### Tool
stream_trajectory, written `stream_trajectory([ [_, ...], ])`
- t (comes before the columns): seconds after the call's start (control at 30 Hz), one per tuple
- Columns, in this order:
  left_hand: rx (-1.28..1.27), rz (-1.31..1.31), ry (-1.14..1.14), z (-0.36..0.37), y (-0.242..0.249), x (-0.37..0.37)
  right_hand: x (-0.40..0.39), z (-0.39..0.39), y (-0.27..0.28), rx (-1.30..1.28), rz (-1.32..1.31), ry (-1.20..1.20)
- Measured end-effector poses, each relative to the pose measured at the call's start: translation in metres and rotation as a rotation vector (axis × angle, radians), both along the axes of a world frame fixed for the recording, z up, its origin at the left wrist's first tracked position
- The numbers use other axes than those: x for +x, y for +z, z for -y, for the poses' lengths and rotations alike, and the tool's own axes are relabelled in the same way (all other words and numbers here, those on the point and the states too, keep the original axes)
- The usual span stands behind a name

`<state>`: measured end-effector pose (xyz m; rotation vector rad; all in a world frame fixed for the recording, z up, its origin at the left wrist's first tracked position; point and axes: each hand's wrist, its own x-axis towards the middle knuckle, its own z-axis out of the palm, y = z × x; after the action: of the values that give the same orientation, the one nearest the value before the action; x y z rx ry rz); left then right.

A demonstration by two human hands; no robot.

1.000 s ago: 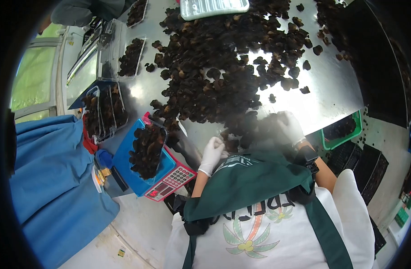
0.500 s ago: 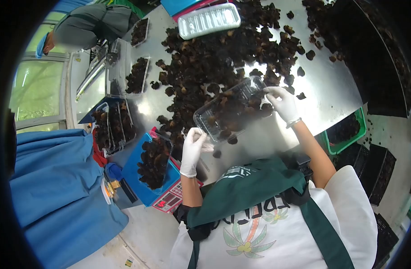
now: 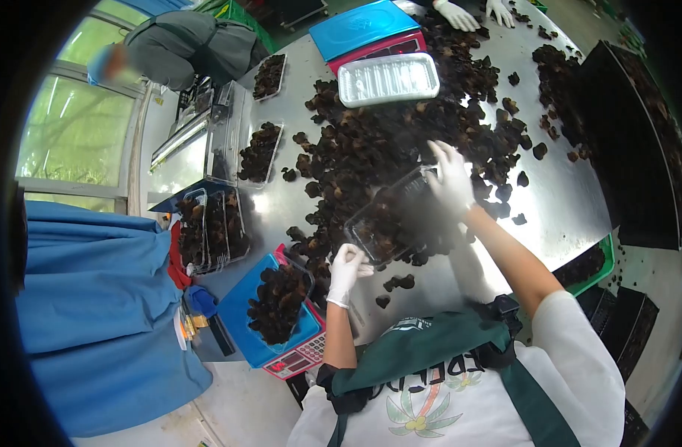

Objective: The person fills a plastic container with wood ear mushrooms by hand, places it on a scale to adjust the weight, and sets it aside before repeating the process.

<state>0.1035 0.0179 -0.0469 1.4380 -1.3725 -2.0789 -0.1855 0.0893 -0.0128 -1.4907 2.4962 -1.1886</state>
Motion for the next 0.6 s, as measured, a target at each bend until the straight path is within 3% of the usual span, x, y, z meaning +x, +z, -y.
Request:
stream_trajectory([
  [0.07, 0.021, -0.011, -0.015, 0.002, -0.002, -0.001, -0.005, 0.047, -0.009, 0.116, -0.023, 0.065],
  [0.2, 0.067, -0.013, -0.015, 0.006, 0.006, -0.002, 0.006, 0.117, -0.008, 0.553, -0.069, -0.026],
  [0.33, 0.086, -0.018, -0.003, 0.004, 0.008, -0.003, 0.046, 0.131, -0.004, 0.448, 0.059, 0.429],
  [0.47, 0.102, -0.053, -0.012, 0.010, 0.013, -0.005, 0.024, 0.129, -0.016, 0.091, 0.224, 0.585],
  [0.6, 0.117, -0.054, 0.005, 0.012, 0.017, -0.006, 0.028, 0.096, 0.028, 0.050, 0.331, 0.608],
])
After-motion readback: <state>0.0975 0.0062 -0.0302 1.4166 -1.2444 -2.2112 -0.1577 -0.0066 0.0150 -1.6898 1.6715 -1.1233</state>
